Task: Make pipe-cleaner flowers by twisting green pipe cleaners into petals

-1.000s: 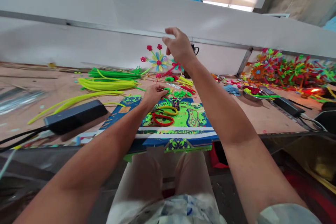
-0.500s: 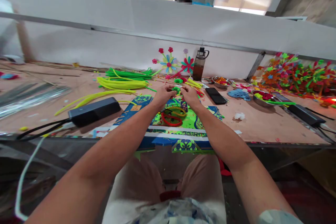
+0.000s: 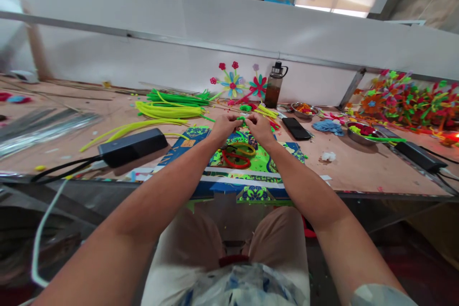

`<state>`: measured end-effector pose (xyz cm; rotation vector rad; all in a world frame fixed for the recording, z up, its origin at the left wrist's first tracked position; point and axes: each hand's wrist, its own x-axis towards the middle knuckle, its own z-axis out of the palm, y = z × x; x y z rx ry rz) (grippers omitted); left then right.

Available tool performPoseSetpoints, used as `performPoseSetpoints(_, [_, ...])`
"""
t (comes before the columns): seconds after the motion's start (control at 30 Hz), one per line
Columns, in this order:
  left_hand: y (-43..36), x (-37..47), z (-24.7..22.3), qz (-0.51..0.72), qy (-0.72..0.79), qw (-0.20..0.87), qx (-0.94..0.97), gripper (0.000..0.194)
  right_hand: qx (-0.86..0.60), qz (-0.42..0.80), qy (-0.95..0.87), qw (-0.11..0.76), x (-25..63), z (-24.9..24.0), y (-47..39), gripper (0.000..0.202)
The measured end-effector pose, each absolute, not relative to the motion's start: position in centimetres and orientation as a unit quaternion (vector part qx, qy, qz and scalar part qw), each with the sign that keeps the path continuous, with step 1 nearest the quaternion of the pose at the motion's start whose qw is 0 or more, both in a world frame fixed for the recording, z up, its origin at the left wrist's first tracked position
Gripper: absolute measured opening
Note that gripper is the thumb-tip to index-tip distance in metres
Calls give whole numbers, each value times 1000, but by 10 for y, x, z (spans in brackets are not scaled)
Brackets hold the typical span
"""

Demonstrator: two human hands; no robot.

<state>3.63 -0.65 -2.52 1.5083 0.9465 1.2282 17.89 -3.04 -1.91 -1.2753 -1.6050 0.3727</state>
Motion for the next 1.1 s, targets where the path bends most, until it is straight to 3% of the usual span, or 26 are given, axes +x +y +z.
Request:
performPoseSetpoints(0.47, [-3,36,-27,475,412,531,568,12,-502,132,-698,493,178,-23,-30,6])
performPoseSetpoints(0.8, [-4,33,-19,434,375,686,448,3,-447,194,-714,503,182,-15,-34,5])
performPoseSetpoints(1.1, [-6,31,-18,437,391,653,479,7,-445,208,-719,492,185,-13,-36,5])
